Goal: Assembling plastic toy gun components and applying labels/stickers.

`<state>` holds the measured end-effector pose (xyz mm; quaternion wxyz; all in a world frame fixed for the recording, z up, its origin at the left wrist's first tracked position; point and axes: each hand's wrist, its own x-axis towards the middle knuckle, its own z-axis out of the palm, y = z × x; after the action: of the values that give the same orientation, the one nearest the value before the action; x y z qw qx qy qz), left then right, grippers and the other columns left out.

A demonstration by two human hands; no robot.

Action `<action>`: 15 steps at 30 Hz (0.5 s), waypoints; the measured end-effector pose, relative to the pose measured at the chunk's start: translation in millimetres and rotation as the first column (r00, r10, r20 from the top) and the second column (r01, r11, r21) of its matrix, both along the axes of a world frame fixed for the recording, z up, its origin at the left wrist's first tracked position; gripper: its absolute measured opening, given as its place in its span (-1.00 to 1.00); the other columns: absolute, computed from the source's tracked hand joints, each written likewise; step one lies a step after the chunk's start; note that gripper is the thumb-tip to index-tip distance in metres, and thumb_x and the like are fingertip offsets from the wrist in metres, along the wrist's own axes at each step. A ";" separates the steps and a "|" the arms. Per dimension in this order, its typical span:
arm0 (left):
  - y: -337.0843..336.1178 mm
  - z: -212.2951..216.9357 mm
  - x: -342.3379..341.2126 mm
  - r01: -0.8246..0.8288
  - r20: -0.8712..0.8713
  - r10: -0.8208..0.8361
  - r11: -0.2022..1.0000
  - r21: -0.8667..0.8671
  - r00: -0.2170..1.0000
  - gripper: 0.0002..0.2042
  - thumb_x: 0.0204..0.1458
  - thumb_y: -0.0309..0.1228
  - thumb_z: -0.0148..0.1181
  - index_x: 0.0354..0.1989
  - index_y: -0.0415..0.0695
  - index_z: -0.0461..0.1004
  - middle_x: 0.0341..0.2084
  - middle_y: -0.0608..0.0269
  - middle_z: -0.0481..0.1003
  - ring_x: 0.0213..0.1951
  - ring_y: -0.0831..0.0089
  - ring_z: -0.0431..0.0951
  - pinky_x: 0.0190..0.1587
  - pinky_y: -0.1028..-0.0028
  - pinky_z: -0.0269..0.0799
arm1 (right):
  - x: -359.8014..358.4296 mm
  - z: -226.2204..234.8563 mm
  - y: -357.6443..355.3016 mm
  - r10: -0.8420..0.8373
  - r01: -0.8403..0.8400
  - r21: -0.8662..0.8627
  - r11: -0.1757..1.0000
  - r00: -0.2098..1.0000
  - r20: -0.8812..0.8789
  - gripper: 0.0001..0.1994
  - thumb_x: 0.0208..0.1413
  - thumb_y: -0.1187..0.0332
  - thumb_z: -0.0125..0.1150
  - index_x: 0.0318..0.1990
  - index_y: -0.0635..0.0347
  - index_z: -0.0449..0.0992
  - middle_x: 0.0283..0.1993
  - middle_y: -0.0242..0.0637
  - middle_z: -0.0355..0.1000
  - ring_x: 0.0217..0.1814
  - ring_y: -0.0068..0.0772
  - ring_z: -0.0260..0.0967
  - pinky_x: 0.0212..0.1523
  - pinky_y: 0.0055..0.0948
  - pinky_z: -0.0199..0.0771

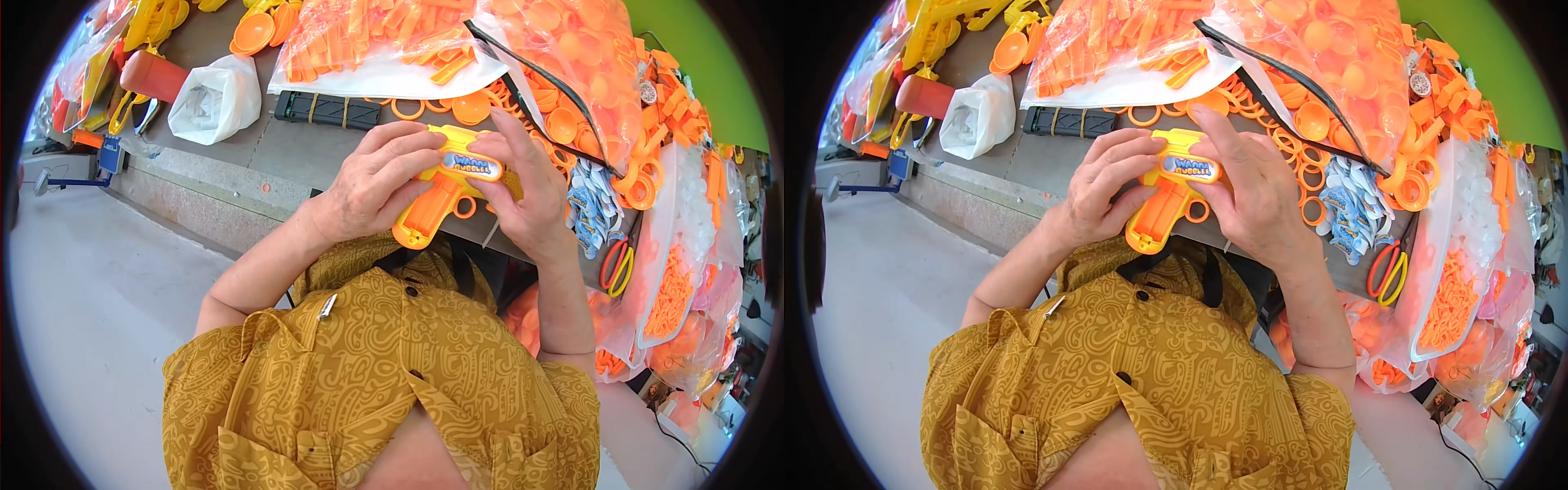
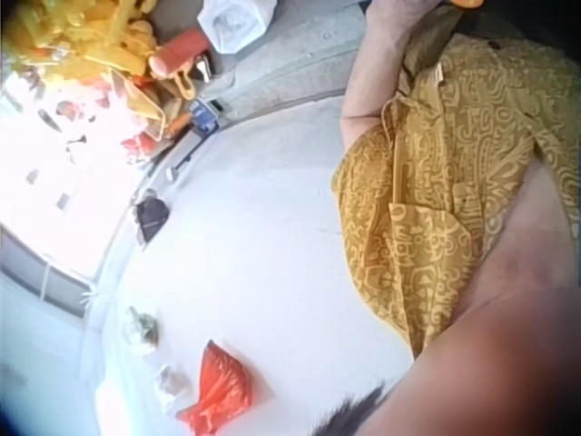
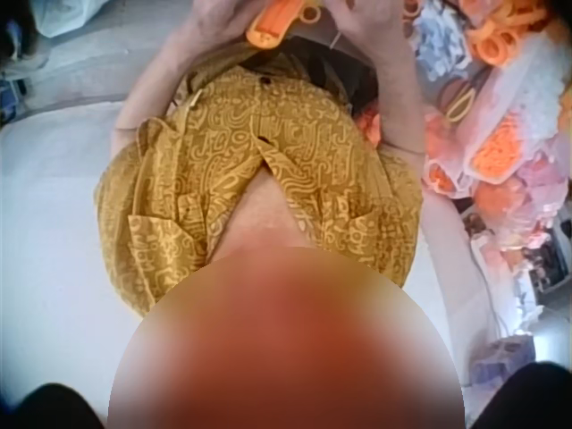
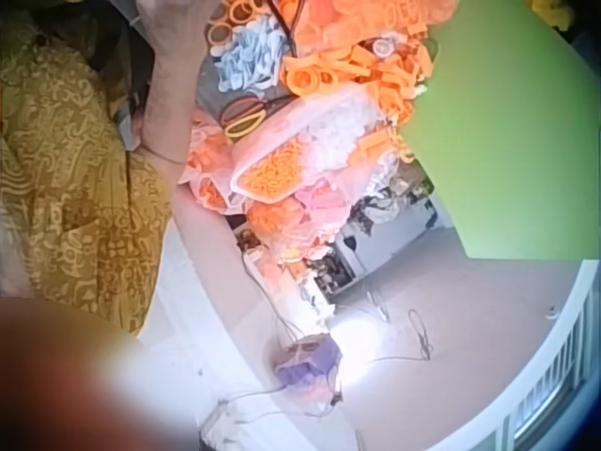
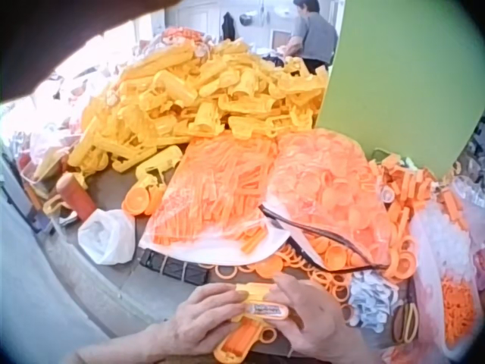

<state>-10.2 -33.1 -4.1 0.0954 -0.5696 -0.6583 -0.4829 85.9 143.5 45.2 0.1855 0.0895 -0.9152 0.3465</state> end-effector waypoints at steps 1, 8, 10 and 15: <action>0.0 0.6 0.2 0.003 -0.002 -0.003 1.000 -0.005 1.000 -0.63 -0.26 -0.56 0.18 -0.18 -0.23 0.33 -0.16 0.09 0.38 -0.11 0.11 0.35 -0.07 0.29 0.27 | 0.7 0.1 0.8 0.000 0.000 -0.005 1.000 1.000 0.003 -0.39 -0.23 0.58 0.23 0.08 0.30 0.17 -0.26 -0.27 0.44 -0.15 -0.30 0.38 -0.12 -0.43 0.37; 0.0 0.8 0.5 -0.005 -0.024 0.005 1.000 -0.019 1.000 -0.65 -0.25 -0.54 0.18 -0.19 -0.23 0.35 -0.16 0.10 0.38 -0.11 0.12 0.35 -0.07 0.29 0.28 | 1.7 0.4 2.2 -0.004 0.004 -0.017 1.000 1.000 0.016 -0.39 -0.25 0.57 0.24 0.07 0.30 0.19 -0.26 -0.27 0.44 -0.13 -0.30 0.39 -0.09 -0.43 0.36; -0.1 0.5 0.6 -0.008 -0.028 0.007 1.000 -0.021 1.000 -0.65 -0.24 -0.54 0.17 -0.18 -0.22 0.35 -0.16 0.11 0.38 -0.11 0.13 0.35 -0.07 0.29 0.28 | 1.3 0.1 1.3 -0.006 0.006 -0.016 1.000 1.000 0.013 -0.39 -0.25 0.56 0.25 0.07 0.30 0.19 -0.26 -0.27 0.44 -0.13 -0.30 0.39 -0.10 -0.43 0.36; -0.3 3.8 1.3 -0.022 -0.045 0.019 0.996 -0.086 0.999 -0.62 -0.24 -0.52 0.16 -0.14 -0.17 0.38 -0.16 0.13 0.36 -0.11 0.14 0.33 -0.07 0.30 0.28 | -0.9 -2.9 1.2 0.005 -0.005 -0.004 1.000 1.000 -0.028 -0.39 -0.25 0.56 0.25 0.07 0.30 0.19 -0.27 -0.28 0.45 -0.14 -0.30 0.38 -0.12 -0.43 0.37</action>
<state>-8.9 -33.4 -0.3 0.0900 -0.5769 -0.6821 -0.4403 85.1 144.7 42.3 0.1977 0.0961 -0.9115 0.3476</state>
